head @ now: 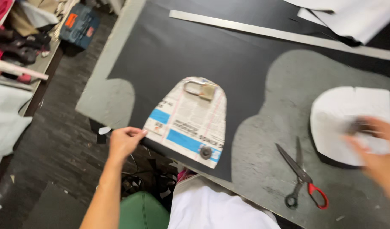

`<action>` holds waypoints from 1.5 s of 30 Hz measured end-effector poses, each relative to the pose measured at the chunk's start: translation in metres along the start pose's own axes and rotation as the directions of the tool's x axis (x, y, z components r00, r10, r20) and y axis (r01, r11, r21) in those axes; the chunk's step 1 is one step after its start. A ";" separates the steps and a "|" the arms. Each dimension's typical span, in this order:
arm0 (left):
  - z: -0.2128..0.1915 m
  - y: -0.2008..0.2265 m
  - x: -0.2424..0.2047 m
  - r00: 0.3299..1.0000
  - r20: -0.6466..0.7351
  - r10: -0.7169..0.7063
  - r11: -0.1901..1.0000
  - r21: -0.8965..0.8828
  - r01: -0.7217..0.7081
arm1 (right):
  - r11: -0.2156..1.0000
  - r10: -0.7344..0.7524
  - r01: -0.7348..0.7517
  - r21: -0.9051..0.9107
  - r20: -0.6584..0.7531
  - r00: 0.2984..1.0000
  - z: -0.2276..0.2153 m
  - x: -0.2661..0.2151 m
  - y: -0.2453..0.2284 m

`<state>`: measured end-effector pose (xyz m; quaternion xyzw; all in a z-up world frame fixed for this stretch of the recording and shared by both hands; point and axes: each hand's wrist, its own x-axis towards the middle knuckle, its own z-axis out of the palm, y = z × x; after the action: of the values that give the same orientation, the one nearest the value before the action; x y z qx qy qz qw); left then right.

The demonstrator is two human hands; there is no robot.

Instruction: The person uses shears to cut a piece of black material along a template outline. They use padlocks and a metal weight to hold the template and material in place while cutting. The person also uses a ruler to measure and cut a long strip of material.

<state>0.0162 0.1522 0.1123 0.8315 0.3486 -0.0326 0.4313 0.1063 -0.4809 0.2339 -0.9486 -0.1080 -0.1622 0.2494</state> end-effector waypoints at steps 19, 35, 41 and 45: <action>-0.016 0.027 -0.014 0.999 0.042 -0.025 1.000 0.016 0.024 | 0.605 -0.792 0.649 0.461 0.434 0.429 0.263 0.055 -0.373; -0.035 0.055 -0.006 0.967 0.255 -0.021 0.939 0.336 -0.069 | 0.330 0.693 -0.877 0.350 0.541 0.477 0.165 -0.084 -0.224; -0.037 0.060 0.002 0.948 0.318 -0.006 0.920 0.372 -0.119 | 0.326 0.697 -0.840 0.434 0.490 0.523 0.186 -0.083 -0.253; -0.037 0.056 0.009 0.941 0.339 -0.004 0.916 0.378 -0.132 | 0.362 0.705 -0.868 0.339 0.510 0.493 0.186 -0.072 -0.261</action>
<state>0.0482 0.1626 0.1714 0.8949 0.2293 -0.2278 0.3077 0.0126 -0.1729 0.1695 -0.7737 0.2886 0.1528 0.5429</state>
